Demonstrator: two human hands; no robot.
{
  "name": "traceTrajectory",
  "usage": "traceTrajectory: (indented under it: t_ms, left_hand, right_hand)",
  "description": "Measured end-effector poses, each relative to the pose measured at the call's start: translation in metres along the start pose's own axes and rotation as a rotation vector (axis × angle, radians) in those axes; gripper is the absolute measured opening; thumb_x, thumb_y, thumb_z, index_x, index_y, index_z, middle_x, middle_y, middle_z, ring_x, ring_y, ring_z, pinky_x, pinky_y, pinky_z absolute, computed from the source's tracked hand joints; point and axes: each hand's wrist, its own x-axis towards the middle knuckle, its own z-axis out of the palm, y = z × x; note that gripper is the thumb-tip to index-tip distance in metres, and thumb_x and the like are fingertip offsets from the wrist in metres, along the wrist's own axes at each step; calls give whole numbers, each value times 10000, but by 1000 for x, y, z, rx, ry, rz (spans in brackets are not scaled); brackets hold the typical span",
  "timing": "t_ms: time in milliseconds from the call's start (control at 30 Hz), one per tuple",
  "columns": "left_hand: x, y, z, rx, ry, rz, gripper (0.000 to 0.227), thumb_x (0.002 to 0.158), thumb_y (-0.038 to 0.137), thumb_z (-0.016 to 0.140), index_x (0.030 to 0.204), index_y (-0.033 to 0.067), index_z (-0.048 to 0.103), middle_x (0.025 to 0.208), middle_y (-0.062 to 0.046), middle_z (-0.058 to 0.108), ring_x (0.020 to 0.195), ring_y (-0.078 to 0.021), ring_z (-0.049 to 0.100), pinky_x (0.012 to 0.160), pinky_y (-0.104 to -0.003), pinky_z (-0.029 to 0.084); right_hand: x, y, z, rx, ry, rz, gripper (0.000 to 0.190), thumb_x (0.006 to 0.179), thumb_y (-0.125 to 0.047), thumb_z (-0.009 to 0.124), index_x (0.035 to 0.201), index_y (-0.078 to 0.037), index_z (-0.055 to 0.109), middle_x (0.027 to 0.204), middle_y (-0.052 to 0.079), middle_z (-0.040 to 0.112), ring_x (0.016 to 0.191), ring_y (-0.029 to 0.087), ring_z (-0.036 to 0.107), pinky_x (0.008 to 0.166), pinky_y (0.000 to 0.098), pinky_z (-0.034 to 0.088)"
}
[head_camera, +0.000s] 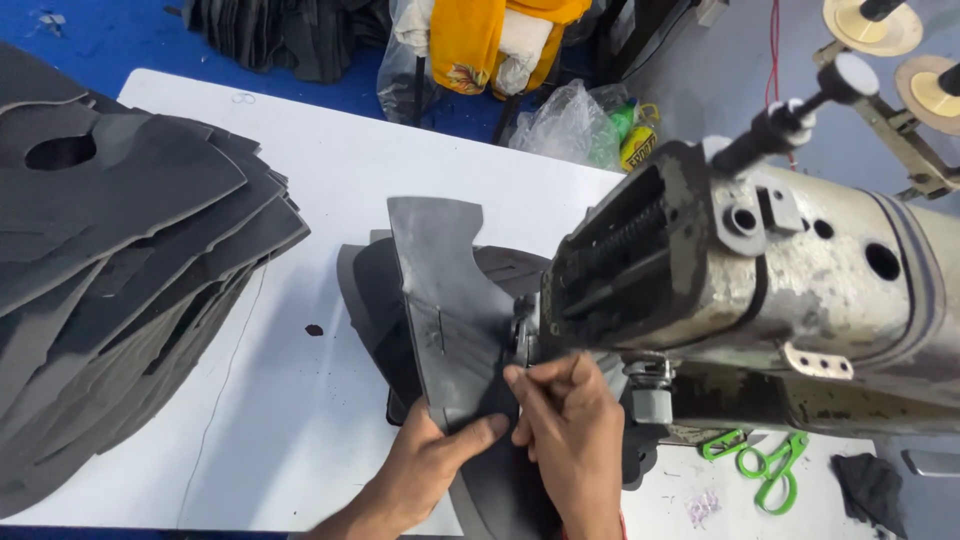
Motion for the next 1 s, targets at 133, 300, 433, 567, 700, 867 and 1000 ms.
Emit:
traceTrajectory:
  t_ms: [133, 300, 433, 567, 700, 867, 1000]
  left_hand:
    - [-2, -5, 0, -6, -12, 30, 145, 1012, 3, 657, 1140, -63, 645, 997, -70, 673, 930, -134, 614, 826, -329, 501]
    - [-8, -5, -2, 108, 48, -45, 286, 935, 57, 678, 1211, 4, 622, 1089, -58, 700, 1012, -139, 656, 912, -333, 543]
    - [-2, 4, 2, 94, 51, -57, 389, 918, 81, 679, 1292, 12, 597, 1229, -58, 706, 1151, -129, 640, 1022, -317, 490]
    - [-2, -1, -4, 159, 24, -77, 411, 940, 127, 686, 1307, -42, 612, 1220, -120, 723, 1148, -186, 658, 1019, -363, 516]
    - [-2, -1, -3, 199, 86, -179, 447, 929, 167, 689, 1324, -22, 597, 1245, -140, 705, 1187, -202, 651, 1041, -380, 514]
    - [-1, 15, 5, 127, 105, -169, 540, 912, 152, 689, 1406, 9, 523, 1351, -128, 652, 1289, -197, 593, 1115, -385, 435]
    - [-1, 23, 9, 124, 122, -211, 631, 904, 155, 691, 1488, 62, 470, 1434, -70, 620, 1363, -163, 557, 1165, -366, 393]
  right_hand:
    - [-9, -3, -1, -57, 13, -48, 225, 868, -132, 785, 829, -22, 592, 526, 28, 608, 421, 58, 515, 375, 235, 372]
    - [-14, -18, -10, -160, -19, 56, 212, 846, -147, 788, 968, -39, 651, 567, 44, 676, 430, 82, 589, 383, 247, 426]
    - [27, 12, -39, -179, 10, -49, 163, 907, -100, 732, 1049, -20, 728, 722, 61, 733, 522, 108, 669, 460, 257, 499]
    - [129, -15, -21, -144, -135, -663, 201, 1018, -62, 580, 1190, 11, 655, 1078, 108, 718, 953, 188, 701, 829, 318, 578]
    - [224, -19, 44, -1012, -595, -826, 216, 982, -163, 530, 1048, -50, 701, 956, 161, 747, 880, 343, 726, 812, 447, 546]
    - [232, -53, 75, -974, -444, -833, 280, 1012, -268, 579, 1134, -19, 615, 969, 211, 725, 898, 394, 697, 797, 487, 530]
    - [233, -82, 85, -931, -220, -828, 486, 1051, -402, 644, 1244, 20, 503, 987, 276, 696, 921, 460, 658, 778, 539, 509]
